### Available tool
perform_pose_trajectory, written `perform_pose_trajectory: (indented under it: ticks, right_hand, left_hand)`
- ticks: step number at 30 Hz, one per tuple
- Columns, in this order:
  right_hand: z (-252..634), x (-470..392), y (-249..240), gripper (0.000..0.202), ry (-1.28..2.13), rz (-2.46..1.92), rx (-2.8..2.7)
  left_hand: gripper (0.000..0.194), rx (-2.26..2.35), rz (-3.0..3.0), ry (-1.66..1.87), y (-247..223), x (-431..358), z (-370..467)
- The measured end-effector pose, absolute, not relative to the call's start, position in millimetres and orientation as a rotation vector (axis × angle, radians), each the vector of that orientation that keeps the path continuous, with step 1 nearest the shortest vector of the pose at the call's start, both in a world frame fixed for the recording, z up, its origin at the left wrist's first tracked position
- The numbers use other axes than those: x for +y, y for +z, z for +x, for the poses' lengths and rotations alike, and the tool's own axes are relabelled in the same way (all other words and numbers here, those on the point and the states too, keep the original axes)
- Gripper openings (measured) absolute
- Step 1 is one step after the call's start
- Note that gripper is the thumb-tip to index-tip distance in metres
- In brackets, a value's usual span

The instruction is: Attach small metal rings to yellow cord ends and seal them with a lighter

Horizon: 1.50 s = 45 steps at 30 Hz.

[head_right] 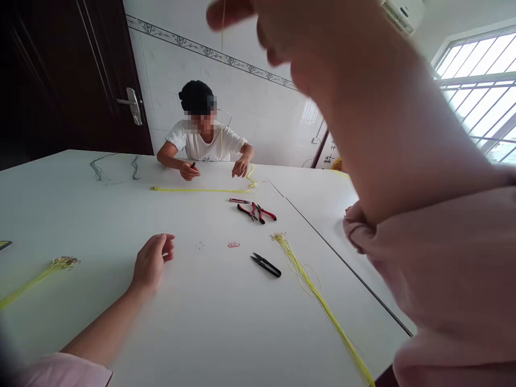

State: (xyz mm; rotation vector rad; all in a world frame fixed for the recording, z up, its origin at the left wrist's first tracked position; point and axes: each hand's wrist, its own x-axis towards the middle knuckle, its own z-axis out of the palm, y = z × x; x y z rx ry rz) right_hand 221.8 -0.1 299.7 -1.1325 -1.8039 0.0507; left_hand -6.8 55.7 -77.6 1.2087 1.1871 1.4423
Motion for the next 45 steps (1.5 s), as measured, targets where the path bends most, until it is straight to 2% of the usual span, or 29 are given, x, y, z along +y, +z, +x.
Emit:
perform_pose_trajectory:
  ticks: [2,3,10,14,24,28,34,40,45]
  right_hand:
    - [198.8,-0.8,260.9,0.025,0.062,-1.196,-1.719]
    - [189.6,1.7,235.2,0.015,0.149,-1.171,-1.732]
    - [171.3,28.1,28.2,0.012,1.06,-1.295,-1.571]
    - [176.8,29.0,-29.3,0.016,1.382,-1.242,-1.405]
    - [195.9,29.2,-55.2,0.02,1.824,-1.059,-1.161]
    - [198.0,28.4,-58.8,0.022,1.894,-1.021,-1.161]
    - [198.0,28.8,-57.5,0.019,1.865,-1.089,-1.165]
    - [192.6,23.4,-53.8,0.017,1.329,-1.383,-1.328]
    - [194.5,23.9,-56.4,0.026,1.487,-1.325,-1.309]
  left_hand:
    - [0.032,1.176,1.179,1.467,-77.9,56.0,-6.2]
    - [0.032,1.167,1.164,1.473,-77.5,55.9,-5.7]
    - [0.033,1.137,1.155,1.417,-69.0,48.0,4.4]
    - [0.032,1.09,1.312,1.263,-65.0,42.8,12.5]
    - [0.023,0.997,1.566,1.001,-61.9,39.7,16.6]
    - [0.018,0.955,1.625,0.97,-62.0,40.3,18.2]
    - [0.013,0.992,1.596,0.951,-61.7,38.6,16.7]
    - [0.014,1.037,1.522,0.929,-61.3,38.5,17.0]
    - [0.017,1.034,1.541,0.905,-60.5,38.5,18.1]
